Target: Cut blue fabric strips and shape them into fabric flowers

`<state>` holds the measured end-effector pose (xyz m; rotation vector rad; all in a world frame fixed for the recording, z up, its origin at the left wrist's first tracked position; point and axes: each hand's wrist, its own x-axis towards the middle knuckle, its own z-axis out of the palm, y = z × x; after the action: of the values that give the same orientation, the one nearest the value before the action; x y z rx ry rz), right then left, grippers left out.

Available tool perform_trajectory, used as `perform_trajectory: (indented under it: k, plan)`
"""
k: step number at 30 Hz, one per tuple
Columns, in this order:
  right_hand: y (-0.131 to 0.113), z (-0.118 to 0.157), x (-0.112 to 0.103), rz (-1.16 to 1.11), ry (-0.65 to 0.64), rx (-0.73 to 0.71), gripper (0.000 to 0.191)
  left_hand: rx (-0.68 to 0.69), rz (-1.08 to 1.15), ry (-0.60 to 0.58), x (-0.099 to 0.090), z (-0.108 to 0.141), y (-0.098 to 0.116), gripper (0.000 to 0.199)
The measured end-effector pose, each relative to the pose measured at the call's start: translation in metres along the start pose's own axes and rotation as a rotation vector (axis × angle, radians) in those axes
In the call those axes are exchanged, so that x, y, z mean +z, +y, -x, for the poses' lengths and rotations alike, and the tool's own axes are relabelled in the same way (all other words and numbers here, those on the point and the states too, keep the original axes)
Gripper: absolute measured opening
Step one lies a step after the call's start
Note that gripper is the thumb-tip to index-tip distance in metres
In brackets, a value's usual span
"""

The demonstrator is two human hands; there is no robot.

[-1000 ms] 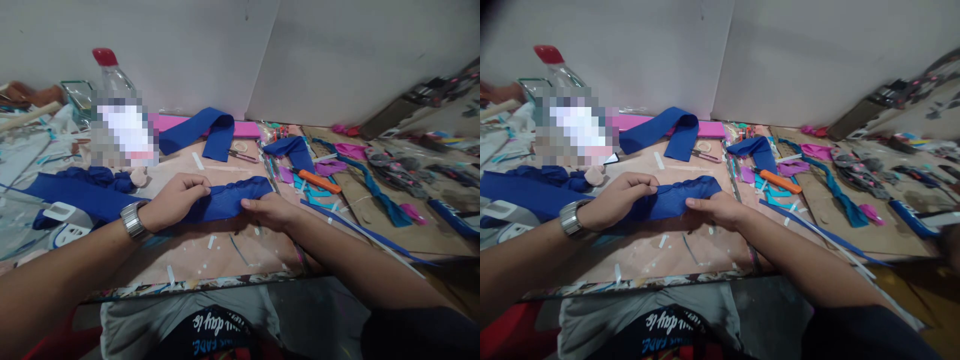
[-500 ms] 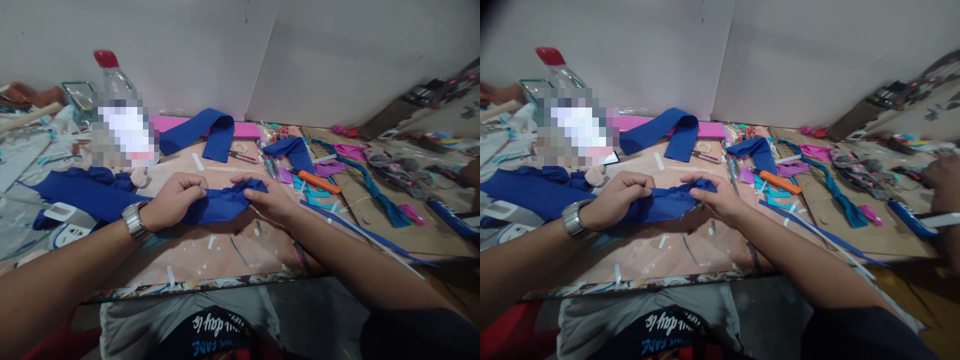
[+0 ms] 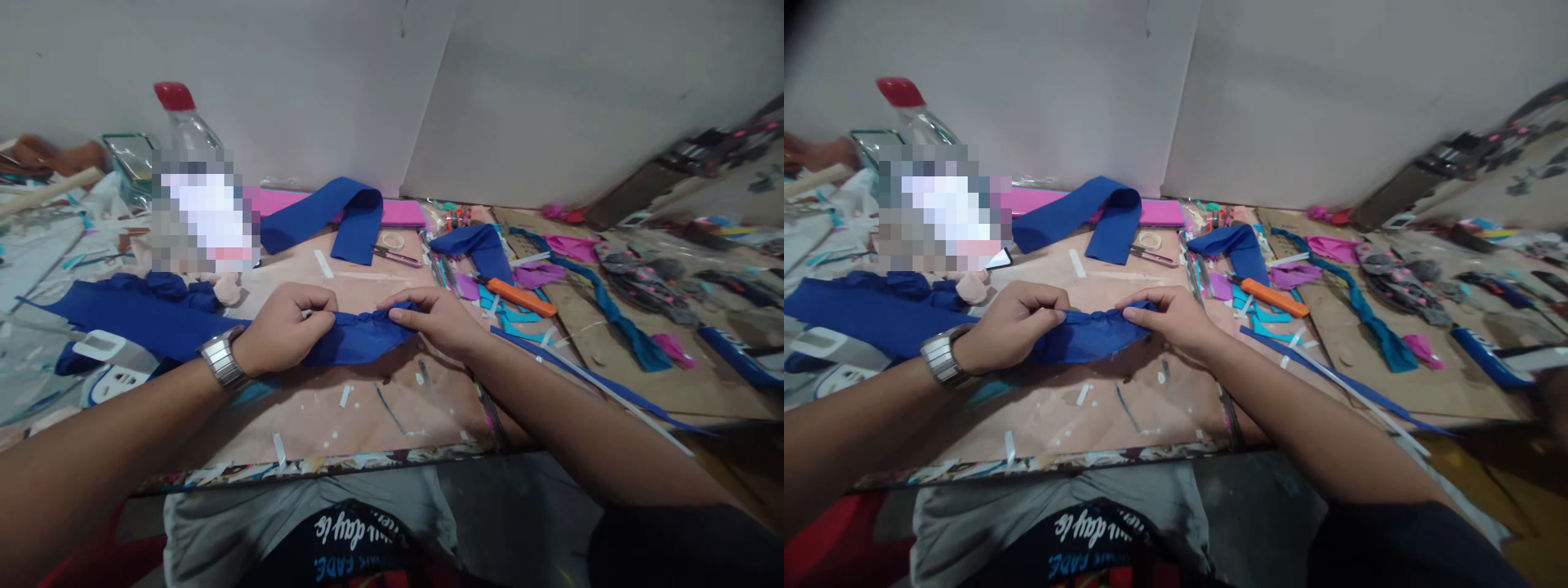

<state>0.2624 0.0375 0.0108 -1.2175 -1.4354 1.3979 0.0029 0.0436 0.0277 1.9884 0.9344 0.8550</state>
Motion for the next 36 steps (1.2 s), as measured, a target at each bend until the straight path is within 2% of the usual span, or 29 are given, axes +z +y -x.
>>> perform_trajectory:
  k: [6,11,19,23,31,36]
  plan:
    - [0.0023,-0.0014,0.0001,-0.079,-0.036,0.123,0.034,0.012,-0.049,-0.018,-0.0002,0.0018,-0.0022,0.021]
    - [0.0039,-0.0019,-0.0016,-0.092,-0.026,0.114,0.028,0.031,-0.078,-0.02,-0.0008,0.002,-0.0031,0.021]
    - [0.0045,-0.0027,-0.005,-0.286,-0.093,0.184,0.038,0.057,-0.078,0.004,0.0001,0.0018,-0.0041,0.02]
    - [0.004,-0.0013,-0.0075,-0.349,-0.115,0.212,0.036,0.077,-0.088,0.015,0.0005,0.0014,-0.0033,0.02]
    - [0.0039,-0.0005,-0.0072,-0.326,-0.192,0.159,0.047,0.188,-0.186,0.057,-0.0001,0.0027,-0.0027,0.02]
    - [0.0021,-0.0029,-0.0055,-0.284,-0.148,0.085,0.046,0.248,-0.262,0.067,0.0003,0.0028,-0.0038,0.02]
